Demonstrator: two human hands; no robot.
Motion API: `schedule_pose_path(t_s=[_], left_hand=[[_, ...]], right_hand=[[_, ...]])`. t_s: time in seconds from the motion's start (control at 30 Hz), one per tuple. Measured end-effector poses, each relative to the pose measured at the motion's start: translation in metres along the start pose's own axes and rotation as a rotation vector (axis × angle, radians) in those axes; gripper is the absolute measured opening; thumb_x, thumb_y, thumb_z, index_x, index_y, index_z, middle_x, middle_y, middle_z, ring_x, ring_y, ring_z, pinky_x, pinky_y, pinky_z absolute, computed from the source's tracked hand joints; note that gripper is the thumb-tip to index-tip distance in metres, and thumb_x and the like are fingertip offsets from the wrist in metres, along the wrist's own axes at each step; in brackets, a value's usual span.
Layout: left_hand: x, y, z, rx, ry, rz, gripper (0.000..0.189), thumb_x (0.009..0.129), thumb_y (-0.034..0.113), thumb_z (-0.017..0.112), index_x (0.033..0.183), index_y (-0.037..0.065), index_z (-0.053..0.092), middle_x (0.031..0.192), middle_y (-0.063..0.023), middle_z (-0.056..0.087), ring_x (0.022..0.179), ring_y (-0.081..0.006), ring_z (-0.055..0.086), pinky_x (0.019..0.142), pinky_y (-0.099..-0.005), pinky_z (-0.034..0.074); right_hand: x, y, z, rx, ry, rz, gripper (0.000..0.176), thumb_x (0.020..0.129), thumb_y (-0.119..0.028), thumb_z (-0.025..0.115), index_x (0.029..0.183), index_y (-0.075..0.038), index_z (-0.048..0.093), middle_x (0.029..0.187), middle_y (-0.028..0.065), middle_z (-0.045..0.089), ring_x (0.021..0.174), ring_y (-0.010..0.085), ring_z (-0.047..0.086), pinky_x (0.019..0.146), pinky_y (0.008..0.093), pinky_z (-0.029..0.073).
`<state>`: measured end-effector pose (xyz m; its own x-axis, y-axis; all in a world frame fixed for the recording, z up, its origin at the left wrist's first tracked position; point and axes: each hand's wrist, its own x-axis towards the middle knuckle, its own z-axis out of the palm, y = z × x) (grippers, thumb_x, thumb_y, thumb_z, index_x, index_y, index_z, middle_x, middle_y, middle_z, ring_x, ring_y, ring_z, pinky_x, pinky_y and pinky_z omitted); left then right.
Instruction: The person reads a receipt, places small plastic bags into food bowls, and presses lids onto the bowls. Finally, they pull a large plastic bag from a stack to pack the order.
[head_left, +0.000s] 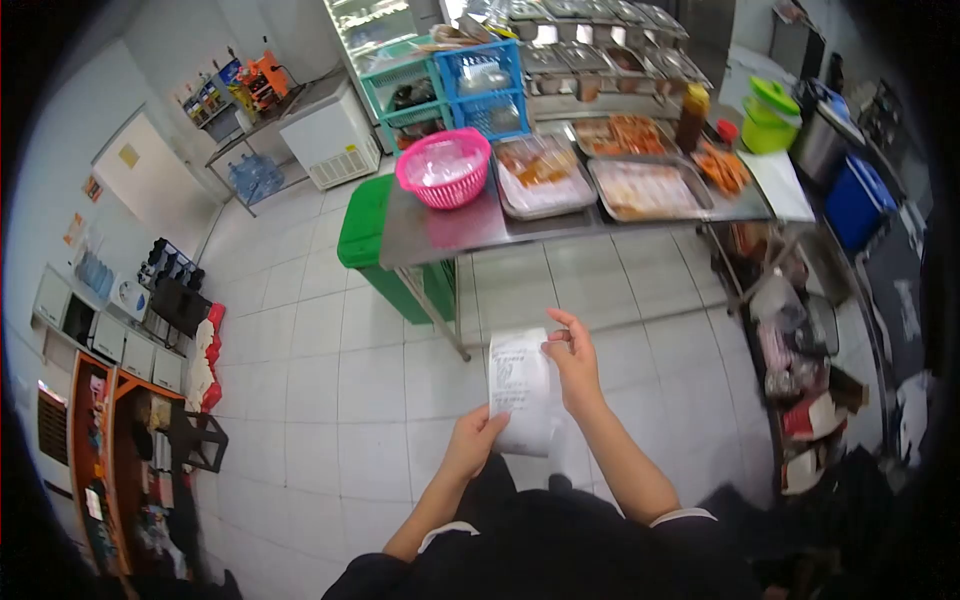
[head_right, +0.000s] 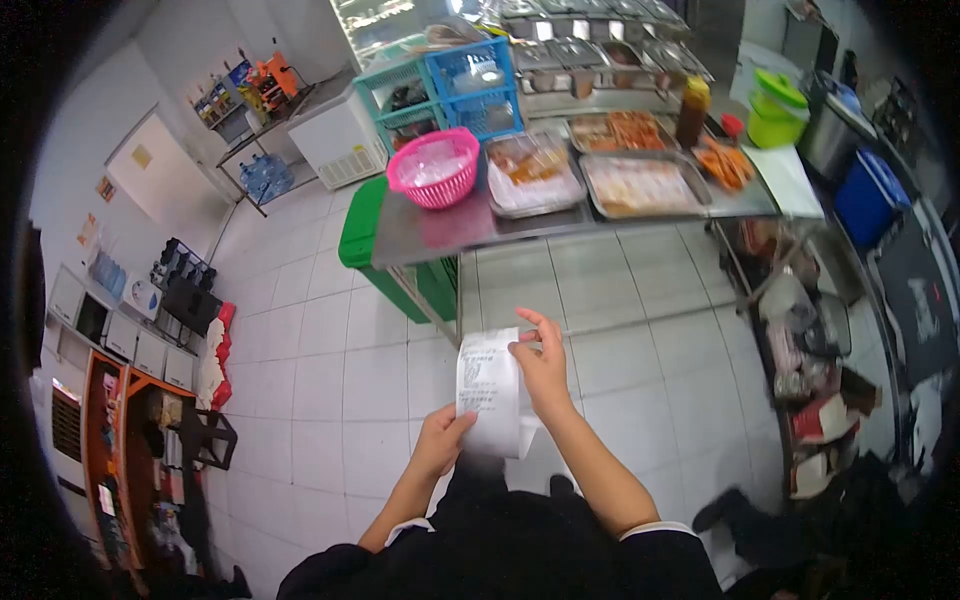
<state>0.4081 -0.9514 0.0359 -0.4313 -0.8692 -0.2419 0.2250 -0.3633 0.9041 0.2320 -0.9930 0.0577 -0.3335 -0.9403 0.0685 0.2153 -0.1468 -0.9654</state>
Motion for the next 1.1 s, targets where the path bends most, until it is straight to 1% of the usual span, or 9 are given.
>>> schedule_pose_path(t_s=[0.17, 0.3, 0.57, 0.7, 0.8, 0.93, 1.0, 1.07, 1.1], left_hand=[[0.098, 0.02, -0.091, -0.016, 0.061, -0.016, 0.026, 0.088, 0.012, 0.05, 0.107, -0.005, 0.056, 0.099, -0.0076, 0.061, 0.09, -0.0125, 0.055, 0.082, -0.025, 0.042], [0.182, 0.05, -0.172, 0.185, 0.034, -0.082, 0.024, 0.087, 0.008, 0.051, 0.107, -0.005, 0.054, 0.101, -0.0103, 0.06, 0.09, -0.0168, 0.057, 0.082, -0.03, 0.045], [0.263, 0.138, -0.25, -0.06, -0.06, -0.173, 0.024, 0.089, 0.012, 0.051, 0.106, -0.003, 0.057, 0.102, -0.0059, 0.06, 0.092, -0.0111, 0.054, 0.083, -0.0243, 0.042], [0.277, 0.162, -0.256, -0.112, -0.049, -0.185, 0.024, 0.087, 0.01, 0.052, 0.106, -0.004, 0.056, 0.093, -0.0058, 0.062, 0.079, -0.0098, 0.056, 0.068, -0.022, 0.044], [0.303, 0.1, -0.293, 0.177, -0.059, -0.515, 0.041, 0.082, 0.033, 0.057, 0.114, 0.007, 0.053, 0.095, -0.0121, 0.06, 0.091, -0.0218, 0.053, 0.081, -0.0353, 0.041], [0.324, 0.003, -0.316, 0.406, 0.075, -0.115, 0.035, 0.08, 0.034, 0.059, 0.101, 0.006, 0.06, 0.072, -0.003, 0.058, 0.064, -0.0146, 0.052, 0.059, -0.0321, 0.043], [0.312, 0.092, -0.284, 0.447, -0.083, -0.205, 0.033, 0.08, 0.035, 0.06, 0.098, 0.007, 0.06, 0.075, -0.0047, 0.057, 0.068, -0.0154, 0.051, 0.062, -0.0321, 0.042], [0.31, 0.168, -0.249, 0.465, -0.257, -0.41, 0.029, 0.084, 0.033, 0.056, 0.091, 0.005, 0.058, 0.079, -0.0093, 0.053, 0.076, -0.0214, 0.05, 0.07, -0.0353, 0.041], [0.31, 0.164, -0.244, 0.405, -0.317, -0.364, 0.027, 0.085, 0.027, 0.055, 0.095, 0.002, 0.058, 0.084, -0.0077, 0.056, 0.078, -0.0176, 0.052, 0.071, -0.0314, 0.042]], right_hand=[[0.182, -0.026, 0.076, -0.321, -0.152, -0.54, 0.026, 0.069, 0.001, 0.054, 0.093, -0.007, 0.06, 0.095, 0.0051, 0.051, 0.081, 0.0133, 0.048, 0.068, 0.0211, 0.042], [0.364, -0.065, 0.197, -0.569, -0.253, -0.944, 0.012, 0.069, -0.006, 0.056, 0.08, -0.004, 0.06, 0.088, 0.0102, 0.055, 0.084, 0.0256, 0.053, 0.073, 0.0343, 0.043], [0.653, -0.088, 0.374, -1.202, -0.088, -0.737, 0.017, 0.071, -0.011, 0.054, 0.083, -0.004, 0.062, 0.096, 0.0153, 0.057, 0.097, 0.0321, 0.052, 0.083, 0.0399, 0.044], [0.714, -0.066, 0.407, -1.48, 0.011, -0.566, 0.023, 0.073, -0.016, 0.055, 0.091, -0.003, 0.063, 0.105, 0.0157, 0.056, 0.103, 0.032, 0.051, 0.085, 0.0394, 0.044], [0.747, -0.044, 0.42, -1.521, 0.111, -0.553, 0.023, 0.072, -0.016, 0.056, 0.09, -0.003, 0.064, 0.106, 0.0171, 0.056, 0.102, 0.0312, 0.052, 0.082, 0.0386, 0.046], [0.757, -0.068, 0.416, -1.202, 0.155, -0.541, 0.015, 0.072, -0.016, 0.056, 0.072, -0.004, 0.066, 0.084, 0.0167, 0.062, 0.082, 0.0291, 0.06, 0.069, 0.0377, 0.049], [0.712, -0.107, 0.407, -0.904, 0.181, -0.642, 0.021, 0.07, -0.015, 0.056, 0.053, -0.003, 0.062, 0.058, 0.0134, 0.06, 0.061, 0.0259, 0.062, 0.055, 0.0352, 0.049], [0.687, -0.122, 0.375, -0.5, -0.082, -0.681, 0.021, 0.074, -0.022, 0.056, 0.075, -0.001, 0.062, 0.069, 0.0124, 0.061, 0.064, 0.0254, 0.058, 0.06, 0.0382, 0.046], [0.689, -0.115, 0.357, -0.687, -0.108, -0.901, 0.018, 0.073, -0.022, 0.059, 0.077, -0.005, 0.063, 0.072, 0.0094, 0.06, 0.072, 0.0239, 0.059, 0.065, 0.0377, 0.047]])
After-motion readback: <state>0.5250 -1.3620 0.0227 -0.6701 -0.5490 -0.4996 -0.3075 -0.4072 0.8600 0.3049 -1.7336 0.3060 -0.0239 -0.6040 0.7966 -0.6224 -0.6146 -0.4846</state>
